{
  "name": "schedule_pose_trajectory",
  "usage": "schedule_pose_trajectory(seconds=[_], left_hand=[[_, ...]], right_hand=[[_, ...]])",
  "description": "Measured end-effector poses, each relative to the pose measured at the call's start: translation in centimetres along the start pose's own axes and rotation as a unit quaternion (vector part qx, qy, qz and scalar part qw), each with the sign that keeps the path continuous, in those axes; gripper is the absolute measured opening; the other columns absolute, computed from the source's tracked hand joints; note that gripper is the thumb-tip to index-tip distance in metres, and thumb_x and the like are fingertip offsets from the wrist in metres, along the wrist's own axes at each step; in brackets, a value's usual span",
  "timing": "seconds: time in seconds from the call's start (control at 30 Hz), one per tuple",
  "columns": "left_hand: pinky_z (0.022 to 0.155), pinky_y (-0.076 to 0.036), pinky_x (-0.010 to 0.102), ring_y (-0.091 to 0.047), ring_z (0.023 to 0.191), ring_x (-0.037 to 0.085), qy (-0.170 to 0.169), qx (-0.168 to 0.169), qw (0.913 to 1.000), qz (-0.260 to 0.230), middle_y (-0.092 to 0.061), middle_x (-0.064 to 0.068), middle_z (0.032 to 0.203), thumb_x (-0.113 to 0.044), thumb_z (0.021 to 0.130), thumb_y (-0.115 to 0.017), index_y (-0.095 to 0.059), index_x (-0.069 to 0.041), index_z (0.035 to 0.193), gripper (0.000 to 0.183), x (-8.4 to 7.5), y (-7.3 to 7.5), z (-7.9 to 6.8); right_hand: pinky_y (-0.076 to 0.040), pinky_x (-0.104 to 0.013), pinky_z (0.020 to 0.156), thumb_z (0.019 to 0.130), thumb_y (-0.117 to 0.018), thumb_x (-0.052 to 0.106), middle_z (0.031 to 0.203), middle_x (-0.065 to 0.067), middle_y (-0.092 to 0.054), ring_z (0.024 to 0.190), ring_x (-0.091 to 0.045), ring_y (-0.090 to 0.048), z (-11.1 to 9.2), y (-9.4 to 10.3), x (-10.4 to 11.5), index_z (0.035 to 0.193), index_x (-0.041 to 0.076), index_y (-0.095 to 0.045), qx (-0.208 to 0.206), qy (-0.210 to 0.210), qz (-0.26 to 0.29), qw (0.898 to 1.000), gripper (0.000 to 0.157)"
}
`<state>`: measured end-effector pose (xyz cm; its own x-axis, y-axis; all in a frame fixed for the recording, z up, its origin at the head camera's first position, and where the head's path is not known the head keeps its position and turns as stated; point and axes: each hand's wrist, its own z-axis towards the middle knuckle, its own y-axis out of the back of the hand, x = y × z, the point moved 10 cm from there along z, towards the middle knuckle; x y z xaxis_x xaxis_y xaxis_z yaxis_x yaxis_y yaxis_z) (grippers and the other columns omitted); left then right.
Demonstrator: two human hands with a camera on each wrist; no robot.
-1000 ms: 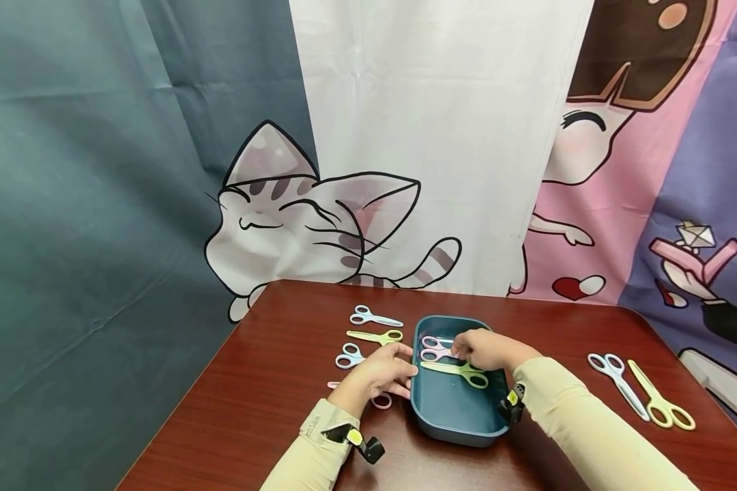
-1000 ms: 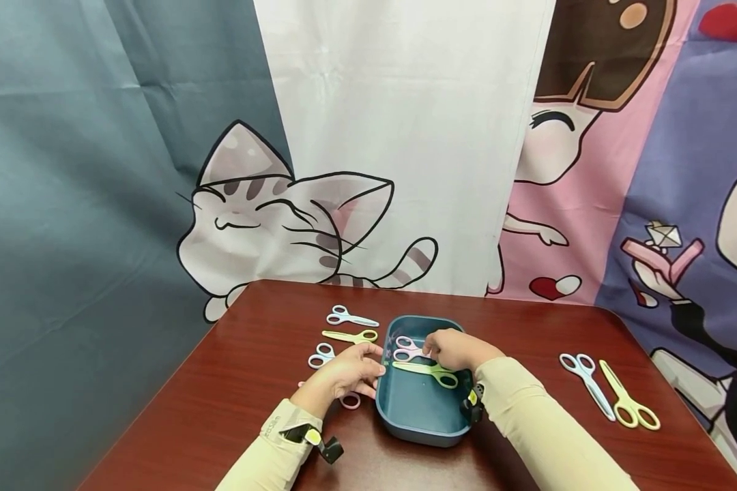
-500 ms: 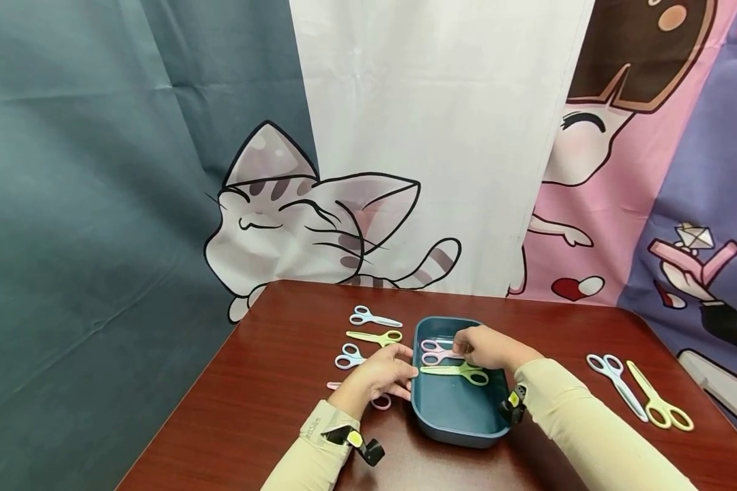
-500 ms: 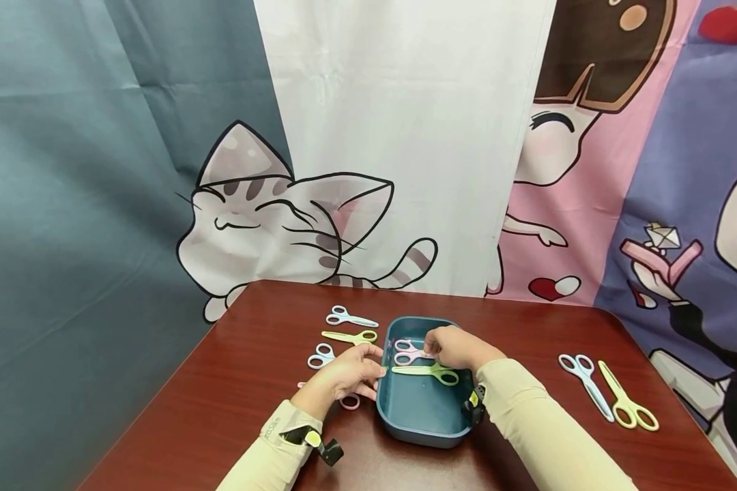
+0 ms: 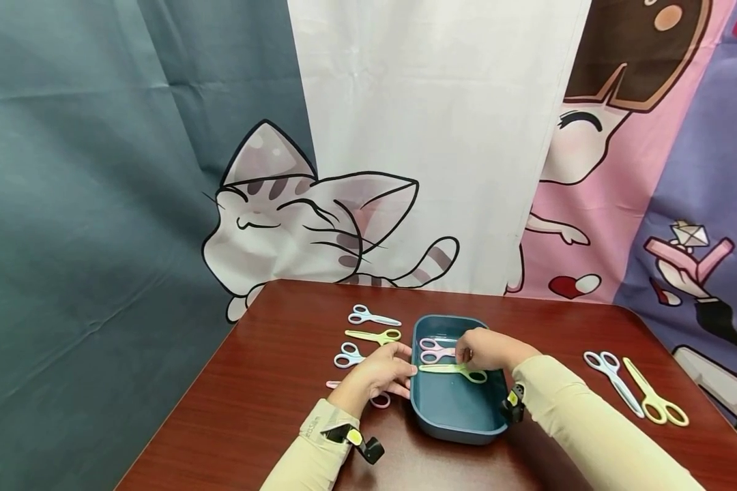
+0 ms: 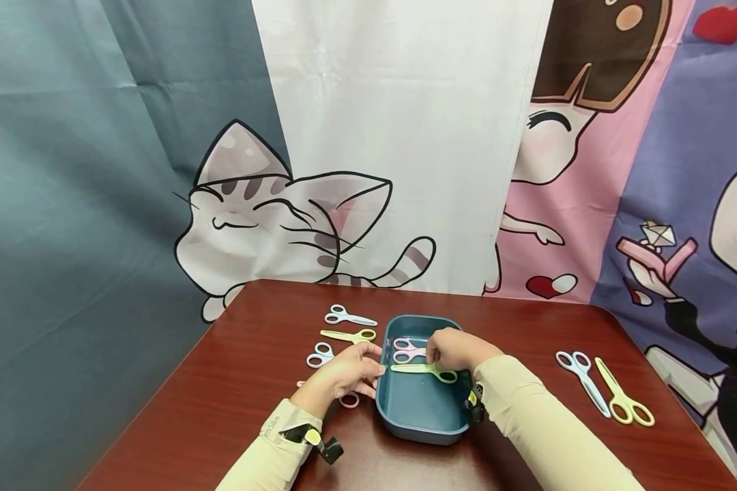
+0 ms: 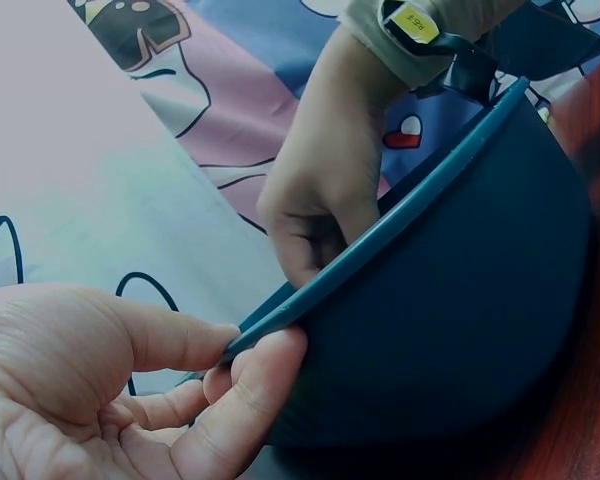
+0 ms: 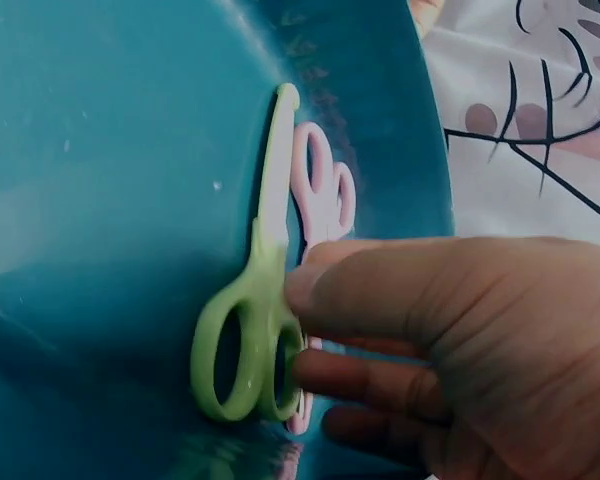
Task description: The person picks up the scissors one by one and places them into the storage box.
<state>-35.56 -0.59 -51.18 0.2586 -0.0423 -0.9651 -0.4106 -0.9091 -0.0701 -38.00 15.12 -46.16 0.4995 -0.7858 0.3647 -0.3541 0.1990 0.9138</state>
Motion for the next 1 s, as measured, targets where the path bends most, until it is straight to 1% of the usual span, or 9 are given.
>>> schedule_pose_trajectory(seconds=[0.1, 0.2, 0.33, 0.47, 0.63, 0.73, 0.87, 0.97, 1.0], left_hand=[[0.047, -0.058, 0.026, -0.059, 0.059, 0.016, 0.0, -0.001, 1.0, -0.002, -0.061, 0.012, 0.085, 0.005, 0.093, -0.062, -0.045, 0.003, 0.134, 0.045, 0.0, 0.0, 0.0], [0.047, -0.058, 0.025, -0.058, 0.058, 0.016, -0.002, 0.002, 1.0, -0.006, -0.06, 0.011, 0.084, 0.006, 0.092, -0.062, -0.044, 0.005, 0.134, 0.046, 0.0, -0.1, 0.1], [0.046, -0.058, 0.025, -0.057, 0.057, 0.016, -0.004, 0.008, 0.9999, -0.011, -0.059, 0.011, 0.082, 0.008, 0.091, -0.061, -0.043, 0.006, 0.133, 0.046, -0.1, -0.5, 0.3], [0.046, -0.058, 0.025, -0.057, 0.056, 0.016, -0.007, 0.007, 0.9999, -0.01, -0.06, 0.01, 0.081, 0.007, 0.091, -0.061, -0.044, 0.006, 0.132, 0.045, -0.3, -0.5, 0.2], [0.046, -0.058, 0.026, -0.057, 0.056, 0.016, -0.005, 0.0, 1.0, -0.002, -0.06, 0.008, 0.078, 0.007, 0.09, -0.062, -0.046, 0.003, 0.13, 0.043, 0.0, -0.2, 0.2], [0.045, -0.058, 0.025, -0.057, 0.056, 0.016, -0.006, -0.002, 1.0, -0.002, -0.06, 0.009, 0.078, 0.007, 0.09, -0.063, -0.047, 0.003, 0.129, 0.042, 0.1, -0.2, 0.2], [0.045, -0.057, 0.025, -0.057, 0.055, 0.016, -0.009, -0.001, 1.0, -0.002, -0.06, 0.009, 0.079, 0.007, 0.09, -0.062, -0.046, 0.003, 0.13, 0.043, 0.0, -0.2, 0.2], [0.046, -0.058, 0.025, -0.057, 0.056, 0.016, -0.006, -0.001, 1.0, -0.003, -0.06, 0.009, 0.079, 0.007, 0.091, -0.062, -0.046, 0.004, 0.131, 0.043, 0.0, -0.2, 0.3], [0.046, -0.058, 0.025, -0.057, 0.056, 0.016, -0.006, -0.001, 1.0, -0.003, -0.06, 0.009, 0.079, 0.007, 0.091, -0.062, -0.045, 0.004, 0.131, 0.043, 0.0, -0.2, 0.3]], right_hand=[[-0.054, -0.027, 0.064, 0.083, -0.076, -0.002, 0.078, 0.005, -0.061, 0.071, -0.013, -0.054, -0.1, -0.2, 0.7, 0.085, 0.012, -0.073, 0.006, 0.004, -0.015, 1.0, 0.014], [-0.05, -0.027, 0.06, 0.081, -0.076, -0.002, 0.075, 0.005, -0.06, 0.068, -0.013, -0.052, -0.1, -0.4, 0.6, 0.082, 0.012, -0.073, 0.009, -0.019, -0.022, 1.0, 0.015], [-0.054, -0.03, 0.063, 0.081, -0.078, 0.0, 0.078, 0.005, -0.063, 0.071, -0.014, -0.054, -0.2, -0.5, -0.1, 0.084, 0.013, -0.074, 0.008, -0.054, -0.022, 0.998, 0.015], [-0.055, -0.031, 0.063, 0.08, -0.079, 0.0, 0.077, 0.005, -0.063, 0.07, -0.015, -0.055, -0.1, -0.5, -0.2, 0.082, 0.013, -0.073, 0.004, -0.055, -0.024, 0.998, 0.014], [-0.056, -0.031, 0.066, 0.083, -0.078, 0.004, 0.077, 0.006, -0.063, 0.072, -0.013, -0.055, 0.0, -0.1, -0.1, 0.085, 0.012, -0.074, -0.007, -0.036, -0.014, 0.999, 0.009], [-0.056, -0.03, 0.067, 0.087, -0.075, 0.008, 0.08, 0.006, -0.064, 0.073, -0.013, -0.056, -0.1, 1.1, -0.1, 0.09, 0.01, -0.075, -0.034, -0.022, 0.003, 0.999, 0.003], [-0.055, -0.029, 0.067, 0.092, -0.072, 0.011, 0.085, 0.005, -0.066, 0.075, -0.013, -0.057, -1.1, 4.5, -0.6, 0.095, 0.009, -0.074, -0.095, -0.001, 0.037, 0.995, 0.005], [-0.056, -0.03, 0.069, 0.092, -0.071, 0.012, 0.087, 0.003, -0.068, 0.077, -0.014, -0.059, -2.3, 7.1, -1.6, 0.099, 0.007, -0.073, -0.145, -0.003, 0.051, 0.988, 0.008], [-0.056, -0.031, 0.069, 0.092, -0.071, 0.013, 0.088, 0.002, -0.068, 0.078, -0.014, -0.059, -2.8, 7.8, -2.2, 0.099, 0.007, -0.072, -0.16, -0.011, 0.051, 0.986, 0.009]])
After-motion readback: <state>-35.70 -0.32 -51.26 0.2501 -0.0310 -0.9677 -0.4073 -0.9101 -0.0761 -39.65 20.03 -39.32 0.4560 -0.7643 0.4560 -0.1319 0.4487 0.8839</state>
